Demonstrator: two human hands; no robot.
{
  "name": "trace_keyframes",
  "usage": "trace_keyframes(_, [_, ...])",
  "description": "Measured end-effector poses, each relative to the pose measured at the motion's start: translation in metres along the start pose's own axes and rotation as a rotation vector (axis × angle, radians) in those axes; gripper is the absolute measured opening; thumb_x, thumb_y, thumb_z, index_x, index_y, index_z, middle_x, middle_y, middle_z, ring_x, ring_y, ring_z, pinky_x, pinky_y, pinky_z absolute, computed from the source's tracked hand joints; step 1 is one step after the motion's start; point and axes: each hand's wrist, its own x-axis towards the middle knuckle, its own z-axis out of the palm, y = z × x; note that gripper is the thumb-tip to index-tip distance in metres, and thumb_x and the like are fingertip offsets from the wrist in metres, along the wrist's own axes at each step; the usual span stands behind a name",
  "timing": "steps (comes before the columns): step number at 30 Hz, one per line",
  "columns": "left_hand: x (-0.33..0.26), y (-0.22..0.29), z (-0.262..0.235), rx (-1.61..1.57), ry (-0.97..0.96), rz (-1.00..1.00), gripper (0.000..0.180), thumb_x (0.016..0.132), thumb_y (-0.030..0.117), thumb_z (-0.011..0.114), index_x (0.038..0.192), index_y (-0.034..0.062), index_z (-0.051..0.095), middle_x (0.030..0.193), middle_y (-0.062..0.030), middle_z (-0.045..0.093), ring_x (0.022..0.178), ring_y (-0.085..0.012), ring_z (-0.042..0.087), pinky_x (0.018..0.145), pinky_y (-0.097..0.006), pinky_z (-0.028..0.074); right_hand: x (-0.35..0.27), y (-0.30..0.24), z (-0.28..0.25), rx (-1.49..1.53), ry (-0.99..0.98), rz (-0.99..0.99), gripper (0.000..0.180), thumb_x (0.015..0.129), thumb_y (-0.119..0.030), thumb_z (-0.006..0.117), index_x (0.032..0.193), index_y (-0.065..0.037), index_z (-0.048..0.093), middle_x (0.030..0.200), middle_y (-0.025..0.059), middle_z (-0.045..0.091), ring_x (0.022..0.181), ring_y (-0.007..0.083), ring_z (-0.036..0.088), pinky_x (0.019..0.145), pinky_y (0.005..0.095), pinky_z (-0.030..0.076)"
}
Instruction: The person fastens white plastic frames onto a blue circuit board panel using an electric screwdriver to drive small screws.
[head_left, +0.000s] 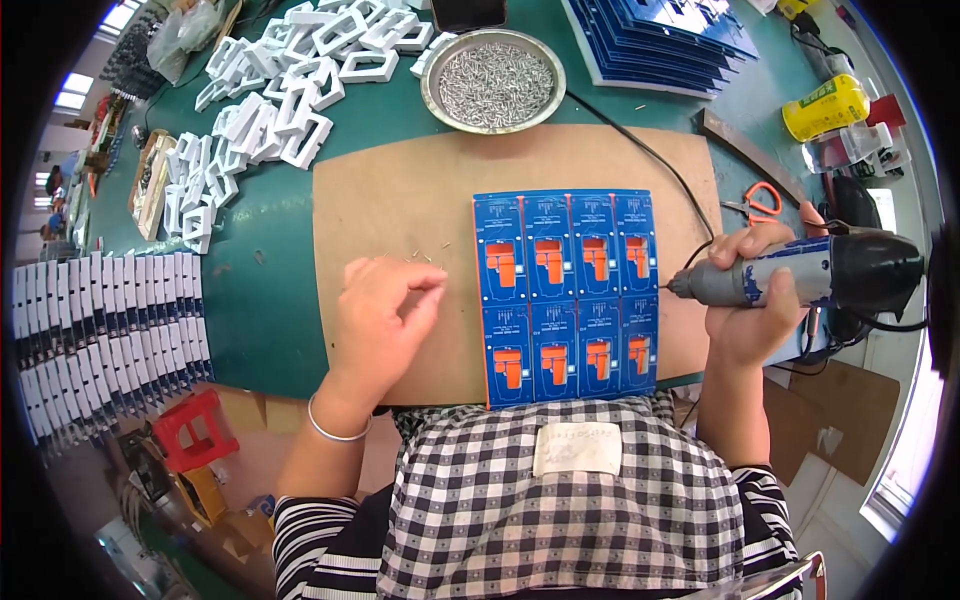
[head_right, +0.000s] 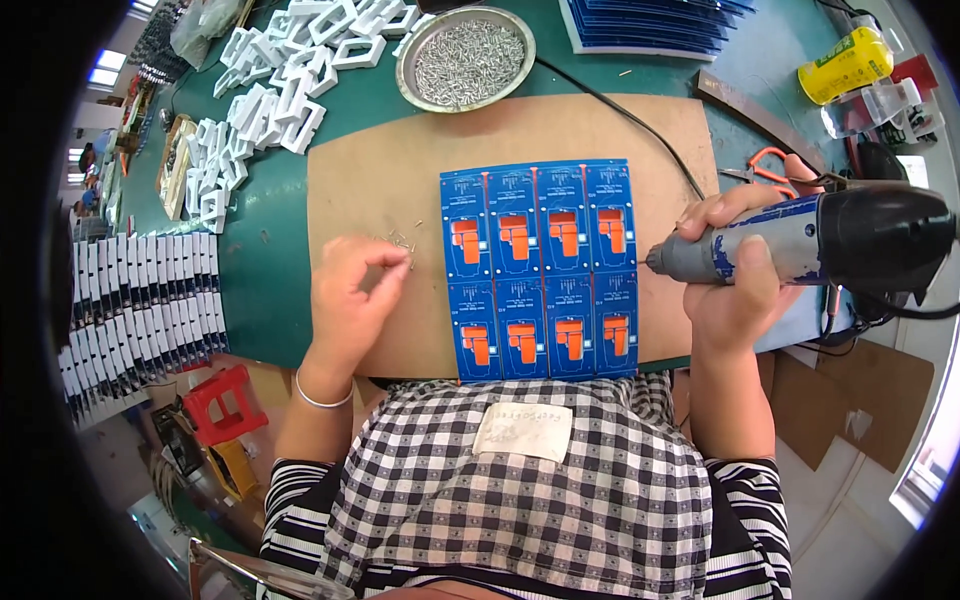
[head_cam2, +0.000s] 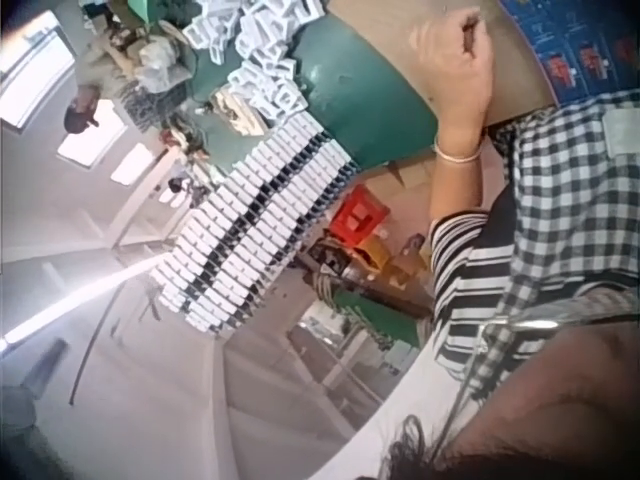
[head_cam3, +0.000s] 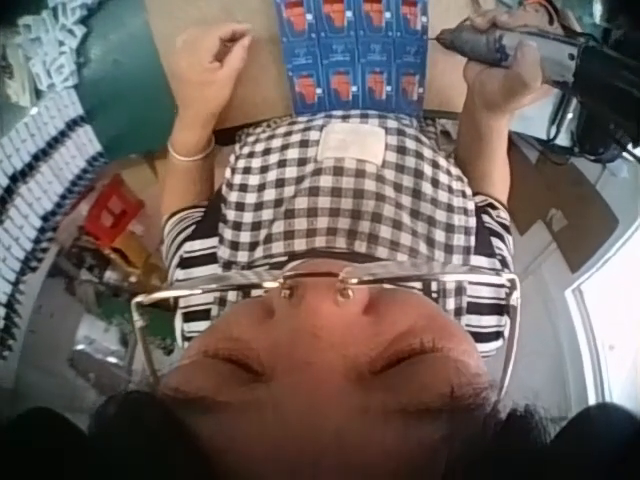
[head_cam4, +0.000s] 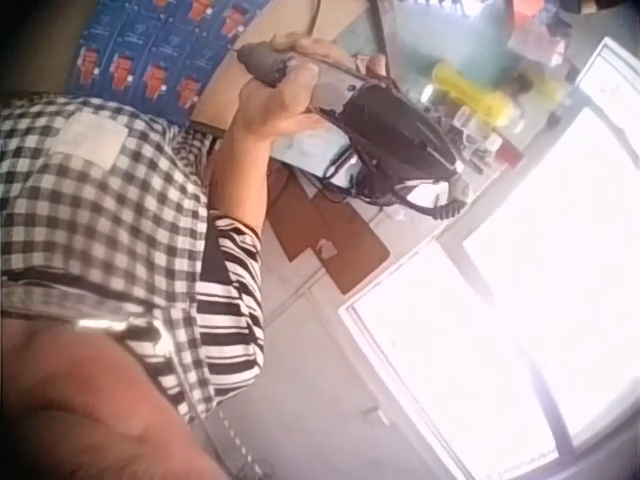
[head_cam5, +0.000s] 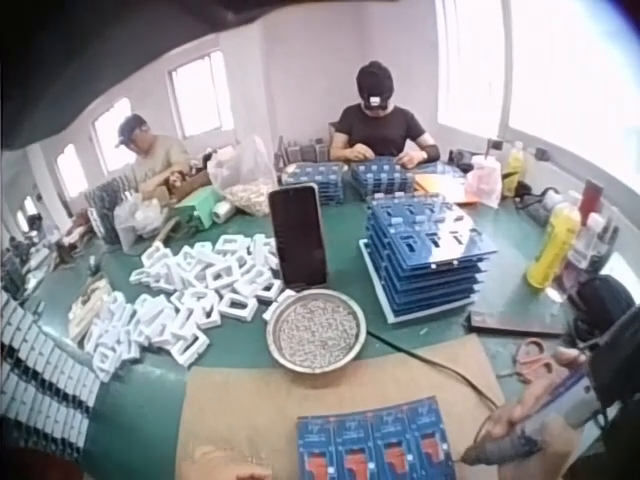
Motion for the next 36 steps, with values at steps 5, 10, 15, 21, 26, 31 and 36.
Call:
trace_keyframes(5, [-0.013, 0.021, 0.012, -0.169, -0.113, 0.194, 0.014, 0.072, 0.004, 0.073, 0.084, 0.009, 0.068, 0.079, -0.0028, 0.066, 0.074, -0.0208, 0.061, 0.076, -0.033, 0.04, 0.004, 0.01, 0.012, 0.001, -0.018, -0.047, 0.066, 0.082, -0.026, 0.06, 0.136, -0.004, 0.028, 0.083, 0.01, 0.053, 0.067, 0.022, 0.056, 0.067, 0.0396, 0.048])
trace_keyframes(10, [-0.022, 0.027, 0.019, -0.06, -0.139, 0.234, 0.016, 0.069, 0.011, 0.076, 0.082, 0.0113, 0.066, 0.085, 0.0005, 0.064, 0.082, -0.0184, 0.058, 0.081, -0.036, 0.037, 0.0, 0.007, 0.012, 0.012, -0.015, -0.056, 0.066, 0.081, -0.026, 0.06, 0.135, -0.005, 0.029, 0.083, 0.01, 0.053, 0.067, 0.0219, 0.056, 0.067, 0.0398, 0.048])
trace_keyframes(15, [-0.023, 0.03, 0.022, -0.041, -0.153, 0.21, 0.015, 0.067, 0.013, 0.076, 0.08, 0.0136, 0.067, 0.083, 0.0012, 0.059, 0.084, -0.0198, 0.054, 0.081, -0.037, 0.036, -0.01, -0.014, 0.012, 0.066, -0.01, -0.141, 0.071, 0.08, -0.028, 0.061, 0.137, -0.007, 0.022, 0.082, 0.0098, 0.053, 0.067, 0.0223, 0.057, 0.066, 0.0393, 0.05])
trace_keyframes(21, [-0.019, 0.036, 0.021, 0.076, -0.175, 0.263, 0.018, 0.066, 0.013, 0.076, 0.081, 0.0134, 0.066, 0.083, 0.0014, 0.058, 0.085, -0.0193, 0.053, 0.082, -0.038, 0.034, -0.017, -0.038, 0.026, 0.181, -0.128, -0.048, 0.077, 0.083, -0.038, 0.066, 0.141, -0.016, 0.021, 0.084, 0.0073, 0.053, 0.071, 0.0226, 0.058, 0.071, 0.0422, 0.049])
trace_keyframes(26, [-0.019, 0.035, 0.024, 0.048, -0.141, 0.267, 0.019, 0.066, 0.013, 0.076, 0.082, 0.013, 0.066, 0.084, 0.0011, 0.057, 0.084, -0.0195, 0.053, 0.081, -0.038, 0.035, -0.03, -0.036, 0.06, 0.27, -0.334, 0.131, 0.072, 0.085, -0.033, 0.067, 0.141, -0.017, 0.025, 0.085, 0.0075, 0.055, 0.072, 0.0227, 0.059, 0.071, 0.0403, 0.048])
trace_keyframes(31, [-0.027, 0.025, 0.031, -0.039, -0.049, 0.266, 0.022, 0.064, 0.011, 0.076, 0.083, 0.0123, 0.066, 0.084, 0.0004, 0.057, 0.084, -0.0205, 0.053, 0.079, -0.038, 0.037, -0.034, -0.028, 0.072, 0.29, -0.547, 0.161, 0.07, 0.087, -0.03, 0.068, 0.142, -0.02, 0.027, 0.088, 0.0093, 0.058, 0.078, 0.025, 0.061, 0.073, 0.0419, 0.049])
trace_keyframes(36, [-0.029, 0.018, 0.036, -0.124, -0.01, 0.301, 0.024, 0.062, 0.01, 0.077, 0.083, 0.0115, 0.066, 0.084, -0.0003, 0.055, 0.082, -0.0217, 0.052, 0.075, -0.037, 0.039, -0.035, -0.021, 0.083, 0.26, -0.59, 0.183, 0.07, 0.087, -0.026, 0.069, 0.141, -0.019, 0.027, 0.091, 0.0112, 0.059, 0.08, 0.0262, 0.062, 0.075, 0.0434, 0.05])
